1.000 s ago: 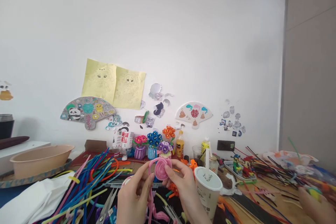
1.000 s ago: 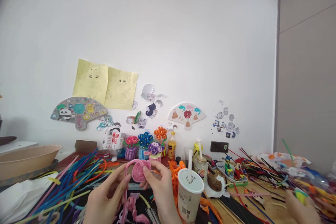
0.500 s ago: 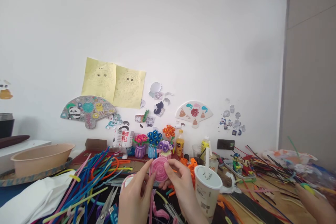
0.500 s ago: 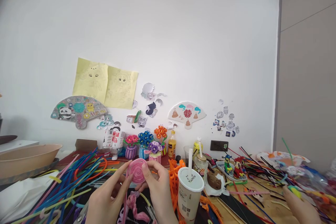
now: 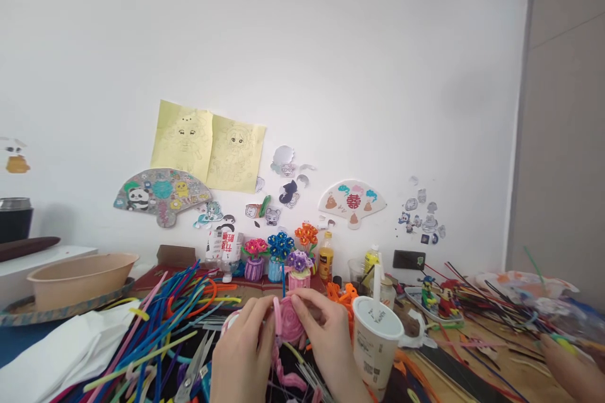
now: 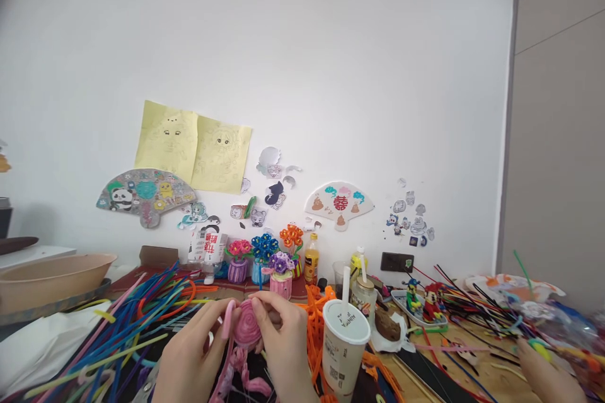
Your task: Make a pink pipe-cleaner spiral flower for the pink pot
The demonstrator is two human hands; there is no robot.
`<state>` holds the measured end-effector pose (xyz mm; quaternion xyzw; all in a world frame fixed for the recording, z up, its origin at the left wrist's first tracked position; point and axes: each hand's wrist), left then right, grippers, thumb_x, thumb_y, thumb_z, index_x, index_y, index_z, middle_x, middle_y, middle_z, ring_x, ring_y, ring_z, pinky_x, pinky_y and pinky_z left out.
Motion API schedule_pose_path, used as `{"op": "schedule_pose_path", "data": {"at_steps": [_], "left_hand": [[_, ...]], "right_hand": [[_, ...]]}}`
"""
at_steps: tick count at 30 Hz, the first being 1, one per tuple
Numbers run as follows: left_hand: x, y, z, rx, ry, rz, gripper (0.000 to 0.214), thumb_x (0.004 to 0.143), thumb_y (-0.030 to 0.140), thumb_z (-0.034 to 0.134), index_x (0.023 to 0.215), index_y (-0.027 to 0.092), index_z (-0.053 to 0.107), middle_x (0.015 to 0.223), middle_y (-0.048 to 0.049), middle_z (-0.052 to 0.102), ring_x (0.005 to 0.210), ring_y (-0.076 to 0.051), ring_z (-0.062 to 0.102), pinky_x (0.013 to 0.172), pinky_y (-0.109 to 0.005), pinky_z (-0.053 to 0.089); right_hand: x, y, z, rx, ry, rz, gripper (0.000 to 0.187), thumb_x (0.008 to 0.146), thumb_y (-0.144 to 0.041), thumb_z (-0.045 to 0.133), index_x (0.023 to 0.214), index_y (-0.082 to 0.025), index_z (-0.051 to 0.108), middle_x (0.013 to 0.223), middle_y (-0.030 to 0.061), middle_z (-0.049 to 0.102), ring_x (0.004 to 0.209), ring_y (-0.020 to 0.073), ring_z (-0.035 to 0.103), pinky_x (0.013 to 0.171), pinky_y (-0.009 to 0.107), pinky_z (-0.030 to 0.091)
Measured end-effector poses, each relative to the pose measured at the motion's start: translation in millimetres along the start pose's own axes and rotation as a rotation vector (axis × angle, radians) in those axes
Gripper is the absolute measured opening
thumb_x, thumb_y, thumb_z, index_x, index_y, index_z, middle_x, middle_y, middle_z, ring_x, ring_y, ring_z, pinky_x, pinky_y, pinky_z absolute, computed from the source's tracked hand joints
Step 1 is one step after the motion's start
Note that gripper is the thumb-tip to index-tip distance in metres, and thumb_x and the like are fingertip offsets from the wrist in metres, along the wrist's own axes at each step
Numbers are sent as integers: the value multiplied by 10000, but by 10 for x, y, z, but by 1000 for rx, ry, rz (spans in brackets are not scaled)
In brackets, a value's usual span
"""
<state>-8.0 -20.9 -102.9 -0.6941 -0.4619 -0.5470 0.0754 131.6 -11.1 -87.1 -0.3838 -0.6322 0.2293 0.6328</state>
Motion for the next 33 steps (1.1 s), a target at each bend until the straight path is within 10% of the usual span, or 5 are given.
{"op": "schedule_pose_path", "data": {"at_steps": [8,16,33], "left_hand": [[61,-34,-104,263,186,173,295,973,317,356,891,221,623,746,21,727,638,-132,697,554,-205,455],[-28,-148,-102,568,81,377,251,930,161,395,1063,162,607,805,-39,674,727,-192,660,635,-279,480],[17,-40,-111,450,177,376,197,944,175,450,1065,179,606,972,-61,632,859,-196,614,701,-279,450]], "right_hand": [[33,-23,-49,-88,-35,-141,249,901,-363,565,951,-231,770,950,77,761,909,245,693,838,316,531],[-77,75,33,-301,166,-261,257,820,-365,707,1038,-234,742,798,32,777,687,221,718,678,269,541],[-93,11,28,-870,186,-794,554,1058,-308,201,888,-161,707,630,36,692,504,137,669,463,252,401]]}}
Point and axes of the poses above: each hand's wrist, its own x-axis towards the middle knuckle, its own z-axis out of the palm, y = z × x
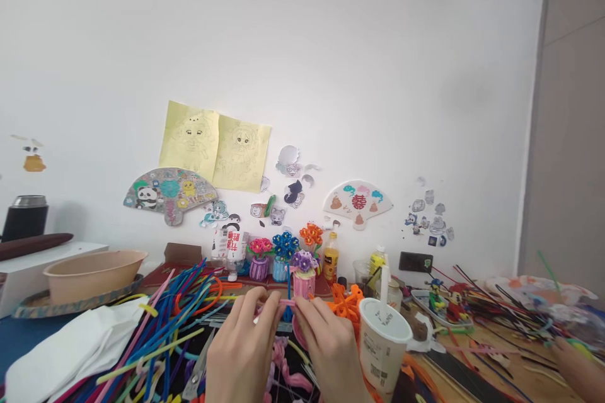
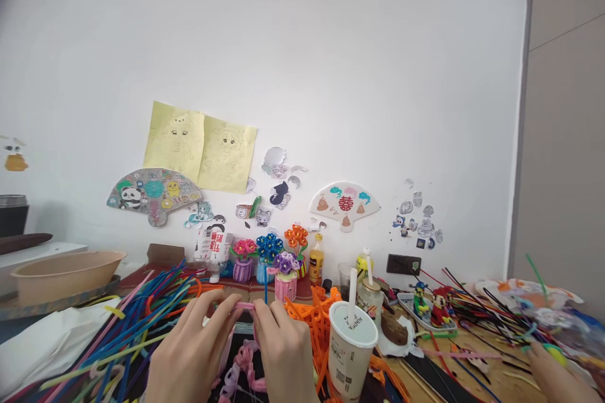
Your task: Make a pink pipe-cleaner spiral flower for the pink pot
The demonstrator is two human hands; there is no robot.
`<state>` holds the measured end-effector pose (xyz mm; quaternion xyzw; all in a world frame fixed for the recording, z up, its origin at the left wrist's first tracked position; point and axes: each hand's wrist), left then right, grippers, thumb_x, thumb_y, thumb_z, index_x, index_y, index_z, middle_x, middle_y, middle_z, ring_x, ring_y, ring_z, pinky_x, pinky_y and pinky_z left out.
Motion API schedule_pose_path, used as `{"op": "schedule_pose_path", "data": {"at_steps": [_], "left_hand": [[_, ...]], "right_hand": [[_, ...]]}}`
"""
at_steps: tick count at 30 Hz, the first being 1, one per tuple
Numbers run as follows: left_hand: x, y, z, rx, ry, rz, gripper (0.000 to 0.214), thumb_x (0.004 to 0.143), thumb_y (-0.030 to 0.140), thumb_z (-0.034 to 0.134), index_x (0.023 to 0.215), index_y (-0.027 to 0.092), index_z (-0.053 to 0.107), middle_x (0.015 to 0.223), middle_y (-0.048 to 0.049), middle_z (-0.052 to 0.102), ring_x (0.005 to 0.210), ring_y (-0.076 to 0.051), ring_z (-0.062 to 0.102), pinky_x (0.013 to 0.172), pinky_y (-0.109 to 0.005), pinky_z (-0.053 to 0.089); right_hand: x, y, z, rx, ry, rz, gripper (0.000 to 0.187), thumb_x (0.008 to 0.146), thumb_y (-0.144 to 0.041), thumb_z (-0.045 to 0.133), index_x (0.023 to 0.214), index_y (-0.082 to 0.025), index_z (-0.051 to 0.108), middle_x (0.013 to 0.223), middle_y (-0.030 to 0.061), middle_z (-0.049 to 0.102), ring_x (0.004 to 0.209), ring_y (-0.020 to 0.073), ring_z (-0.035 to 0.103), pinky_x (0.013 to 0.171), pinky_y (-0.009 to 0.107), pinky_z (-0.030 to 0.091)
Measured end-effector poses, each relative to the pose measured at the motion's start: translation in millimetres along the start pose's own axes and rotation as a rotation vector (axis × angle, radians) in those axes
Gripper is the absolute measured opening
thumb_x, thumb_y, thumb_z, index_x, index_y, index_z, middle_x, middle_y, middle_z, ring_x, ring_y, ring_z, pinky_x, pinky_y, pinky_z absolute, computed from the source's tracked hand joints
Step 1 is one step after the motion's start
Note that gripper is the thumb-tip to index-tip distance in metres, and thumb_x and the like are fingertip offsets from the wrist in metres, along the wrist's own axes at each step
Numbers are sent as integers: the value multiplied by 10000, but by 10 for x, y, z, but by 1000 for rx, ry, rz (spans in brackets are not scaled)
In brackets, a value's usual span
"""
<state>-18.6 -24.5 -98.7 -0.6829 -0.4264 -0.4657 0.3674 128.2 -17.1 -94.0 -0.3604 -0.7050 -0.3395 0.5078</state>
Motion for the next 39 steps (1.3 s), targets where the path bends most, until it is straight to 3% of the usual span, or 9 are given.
{"op": "schedule_pose_path", "data": {"at_steps": [8,13,19,30,34,39], "left_hand": [[-19,12,41,-196,-14,-10,153,954,203,436,923,193,586,799,-15,616,737,-179,586,693,-285,450],[0,91,58,-488,-66,-240,201,955,270,449,819,225,590,737,11,605,700,-157,580,684,-253,445],[60,103,43,-803,-204,-526,274,924,400,479,772,227,627,722,16,630,684,-158,584,642,-241,430],[76,106,55,-1139,-266,-767,296,839,470,566,836,206,700,785,-5,697,757,-194,625,703,-244,463],[86,94,67,-1157,-245,-837,313,816,491,580,775,196,674,751,-3,670,735,-185,591,667,-231,446],[104,58,85,-1212,-263,-917,451,782,580,567,568,183,538,512,60,432,496,-110,379,486,-212,314]], "right_hand": [[-74,13,57,-78,5,-140,376,1041,-187,316,1063,-64,671,606,44,644,452,145,602,445,291,330],[-56,-22,57,-136,67,-194,308,1011,-91,370,1028,-22,669,546,33,597,404,143,542,423,299,287],[-19,-57,44,-125,87,-213,335,1012,-99,357,984,-8,678,529,37,589,377,137,524,398,295,283],[-17,-60,59,-99,104,-209,348,1015,-123,363,970,-29,695,565,64,645,389,146,568,390,295,302],[-28,-39,82,48,55,-67,388,1032,-218,348,998,-76,707,615,64,678,468,155,641,442,259,407],[-2,-13,55,357,-6,287,428,992,-410,422,840,-161,735,687,52,716,583,165,686,559,223,515]]}}
Point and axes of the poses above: each hand's wrist, its own x-axis towards the middle knuckle, its own z-axis out of the palm, y = z × x
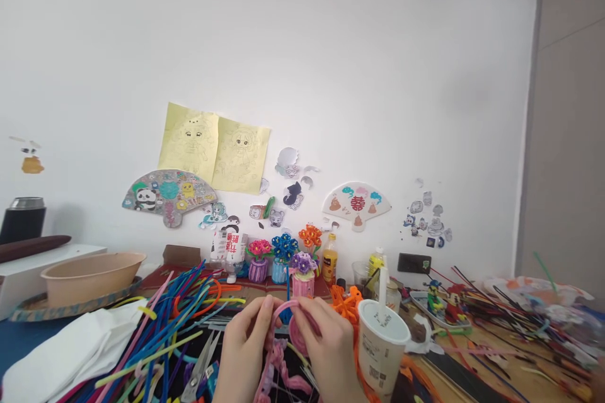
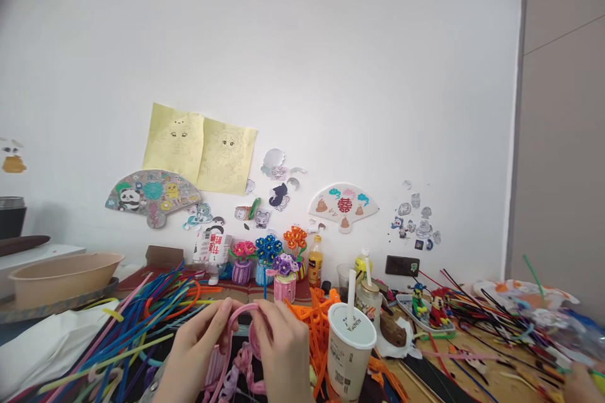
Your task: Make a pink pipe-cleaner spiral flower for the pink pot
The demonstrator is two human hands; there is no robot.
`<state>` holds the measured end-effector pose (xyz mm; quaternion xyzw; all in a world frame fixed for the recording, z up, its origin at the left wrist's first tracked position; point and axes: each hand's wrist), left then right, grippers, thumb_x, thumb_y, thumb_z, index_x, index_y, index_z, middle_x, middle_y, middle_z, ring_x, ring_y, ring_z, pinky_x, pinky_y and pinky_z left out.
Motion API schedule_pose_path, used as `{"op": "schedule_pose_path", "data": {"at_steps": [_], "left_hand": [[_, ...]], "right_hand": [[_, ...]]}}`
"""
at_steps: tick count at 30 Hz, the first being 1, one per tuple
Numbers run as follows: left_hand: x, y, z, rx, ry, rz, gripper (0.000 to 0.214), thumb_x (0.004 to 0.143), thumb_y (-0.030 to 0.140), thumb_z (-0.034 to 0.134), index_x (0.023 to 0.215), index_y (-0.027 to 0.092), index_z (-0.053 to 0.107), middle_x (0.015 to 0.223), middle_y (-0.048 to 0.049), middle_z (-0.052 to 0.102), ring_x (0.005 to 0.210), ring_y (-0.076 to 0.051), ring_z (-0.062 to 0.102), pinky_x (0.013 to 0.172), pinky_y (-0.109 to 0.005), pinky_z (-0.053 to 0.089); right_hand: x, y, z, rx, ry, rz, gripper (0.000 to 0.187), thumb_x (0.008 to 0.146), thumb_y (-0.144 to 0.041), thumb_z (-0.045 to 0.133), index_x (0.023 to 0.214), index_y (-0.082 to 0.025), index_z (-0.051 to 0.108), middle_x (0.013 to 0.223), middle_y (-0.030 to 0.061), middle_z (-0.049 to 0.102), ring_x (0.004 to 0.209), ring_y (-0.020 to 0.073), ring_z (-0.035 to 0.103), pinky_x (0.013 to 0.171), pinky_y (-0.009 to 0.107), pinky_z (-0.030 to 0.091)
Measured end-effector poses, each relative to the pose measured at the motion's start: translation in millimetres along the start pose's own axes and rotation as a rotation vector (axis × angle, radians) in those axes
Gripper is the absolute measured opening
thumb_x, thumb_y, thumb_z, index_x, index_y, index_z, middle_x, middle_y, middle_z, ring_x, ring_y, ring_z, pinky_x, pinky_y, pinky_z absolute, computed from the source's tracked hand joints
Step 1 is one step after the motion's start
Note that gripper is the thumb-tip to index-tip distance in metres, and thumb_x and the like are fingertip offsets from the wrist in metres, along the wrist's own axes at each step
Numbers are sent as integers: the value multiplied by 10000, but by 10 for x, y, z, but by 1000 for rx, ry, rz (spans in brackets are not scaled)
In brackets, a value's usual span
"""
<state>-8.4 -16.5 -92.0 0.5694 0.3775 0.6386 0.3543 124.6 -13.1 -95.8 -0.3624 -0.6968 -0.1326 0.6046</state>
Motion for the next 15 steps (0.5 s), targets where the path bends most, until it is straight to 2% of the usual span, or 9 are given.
{"op": "schedule_pose_path", "data": {"at_steps": [4,7,9,12,15], "left_hand": [[4,82,-28,-56,-58,-41,417,745,579,621,667,170,622,575,44,512,521,-114,423,497,-212,340],[14,122,-66,-52,-105,-7,356,717,510,696,758,157,691,636,5,610,606,-139,513,560,-216,403],[26,121,-91,-93,-90,-3,372,701,512,714,782,149,702,605,2,617,563,-125,509,523,-206,399],[23,134,-104,-181,-47,-30,445,697,564,698,844,143,696,529,20,590,423,-77,421,402,-179,315],[-27,211,-77,-216,-27,-74,417,702,538,711,843,146,681,516,16,610,377,-57,416,368,-155,295]], "right_hand": [[39,-10,-36,183,-63,235,322,891,-424,589,750,-191,760,664,43,732,581,191,676,552,241,514],[63,-9,-49,383,-168,426,293,825,-436,662,760,-175,777,678,60,746,598,213,665,556,263,502],[85,-7,-73,545,-214,556,312,783,-460,703,796,-160,784,721,79,752,655,227,665,585,275,503],[125,-7,-141,752,-195,696,389,728,-522,735,809,-146,793,671,73,722,642,206,634,593,269,494],[153,-6,-196,886,-179,767,437,712,-570,730,758,-140,794,578,42,650,540,148,556,538,237,458]]}}
Point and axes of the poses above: each hand's wrist, its own x-axis towards the middle knuckle, its own z-axis out of the palm, y = z × x
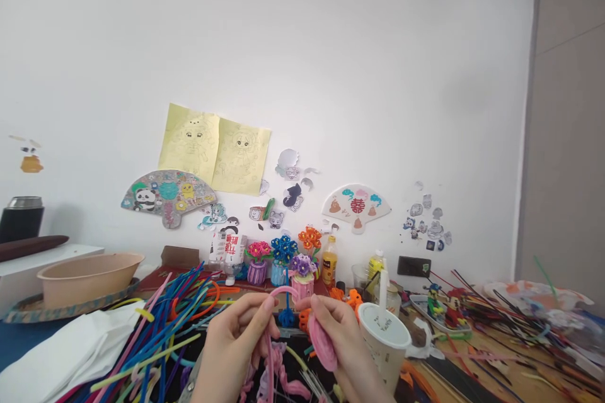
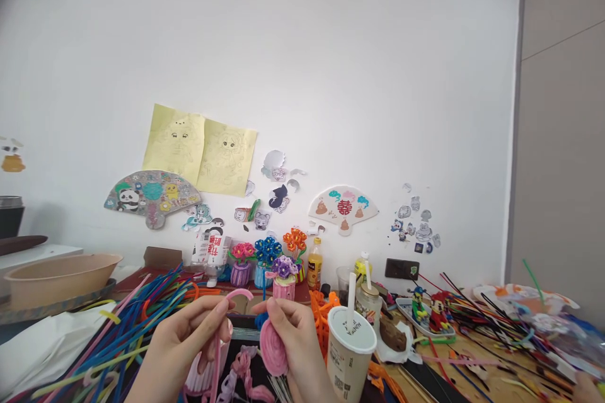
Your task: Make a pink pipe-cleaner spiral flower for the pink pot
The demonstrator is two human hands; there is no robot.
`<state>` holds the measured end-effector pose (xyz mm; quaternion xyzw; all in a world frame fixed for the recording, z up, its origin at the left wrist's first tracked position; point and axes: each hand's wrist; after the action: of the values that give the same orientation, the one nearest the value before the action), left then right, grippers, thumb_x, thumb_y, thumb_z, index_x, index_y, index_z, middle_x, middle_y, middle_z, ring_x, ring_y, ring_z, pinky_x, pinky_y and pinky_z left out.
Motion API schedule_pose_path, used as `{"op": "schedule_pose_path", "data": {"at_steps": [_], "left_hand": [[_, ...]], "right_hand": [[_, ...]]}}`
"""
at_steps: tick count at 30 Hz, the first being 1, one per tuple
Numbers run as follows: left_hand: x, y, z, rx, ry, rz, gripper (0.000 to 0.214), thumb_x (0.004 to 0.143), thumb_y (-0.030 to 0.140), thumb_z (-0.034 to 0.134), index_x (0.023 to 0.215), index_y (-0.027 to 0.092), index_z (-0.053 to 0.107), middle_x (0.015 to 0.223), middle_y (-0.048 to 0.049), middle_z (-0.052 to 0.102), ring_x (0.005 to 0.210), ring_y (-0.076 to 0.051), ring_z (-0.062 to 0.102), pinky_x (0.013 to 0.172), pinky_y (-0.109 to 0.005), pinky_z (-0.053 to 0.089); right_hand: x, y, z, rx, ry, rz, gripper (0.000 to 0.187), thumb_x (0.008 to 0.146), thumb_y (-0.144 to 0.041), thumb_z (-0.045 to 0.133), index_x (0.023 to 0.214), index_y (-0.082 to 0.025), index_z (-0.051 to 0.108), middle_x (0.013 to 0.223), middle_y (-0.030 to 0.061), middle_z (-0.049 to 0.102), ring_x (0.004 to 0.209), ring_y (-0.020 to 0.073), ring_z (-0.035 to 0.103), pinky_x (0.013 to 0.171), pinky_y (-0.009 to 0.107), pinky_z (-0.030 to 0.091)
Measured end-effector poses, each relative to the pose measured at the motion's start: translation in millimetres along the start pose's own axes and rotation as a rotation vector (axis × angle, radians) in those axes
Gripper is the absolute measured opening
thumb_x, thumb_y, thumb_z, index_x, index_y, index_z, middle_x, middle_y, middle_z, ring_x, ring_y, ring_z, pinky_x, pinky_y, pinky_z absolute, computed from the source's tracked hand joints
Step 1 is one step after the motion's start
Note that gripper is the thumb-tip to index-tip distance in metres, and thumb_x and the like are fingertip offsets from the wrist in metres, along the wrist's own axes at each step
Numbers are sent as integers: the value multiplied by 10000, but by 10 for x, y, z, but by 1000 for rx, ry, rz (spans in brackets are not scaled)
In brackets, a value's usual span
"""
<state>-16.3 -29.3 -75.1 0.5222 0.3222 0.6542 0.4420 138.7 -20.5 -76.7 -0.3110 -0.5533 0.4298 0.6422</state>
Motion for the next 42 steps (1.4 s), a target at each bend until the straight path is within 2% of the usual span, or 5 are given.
{"op": "schedule_pose_path", "data": {"at_steps": [8,14,23,29,42], "left_hand": [[-158,88,132,97,-12,90,314,721,471,718,873,206,647,548,19,656,378,-114,560,360,-170,403],[-252,129,243,34,-70,-16,324,704,489,728,888,237,640,534,26,654,321,-103,512,310,-177,383],[-155,246,105,-313,-71,-139,389,623,505,798,692,163,626,505,23,621,346,-38,482,348,-111,370],[-141,160,149,-91,-124,-170,386,683,521,733,660,166,584,463,-2,630,319,-72,495,302,-129,318],[-80,-54,82,266,-101,13,359,780,547,608,693,200,611,521,22,612,381,-109,512,383,-189,372]], "right_hand": [[-16,31,21,-114,44,-168,405,672,-478,797,918,-157,765,524,-23,565,446,104,460,414,184,353],[-126,-17,29,-317,237,-410,223,777,-401,710,744,-190,773,666,45,723,570,185,632,524,234,499],[-31,-46,5,-208,190,-220,307,758,-457,715,850,-169,763,628,23,661,543,148,567,472,200,436],[-10,-37,-30,-265,46,-195,349,728,-433,759,945,-161,749,549,-26,582,487,129,519,459,203,409],[-33,125,-41,-855,95,-848,273,982,-313,490,880,-186,708,710,27,737,571,153,687,566,232,502]]}}
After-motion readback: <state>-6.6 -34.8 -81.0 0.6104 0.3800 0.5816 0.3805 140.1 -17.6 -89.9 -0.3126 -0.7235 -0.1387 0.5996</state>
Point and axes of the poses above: each hand's wrist, its own x-axis towards the middle knuckle, its own z-axis out of the palm, y = z × x
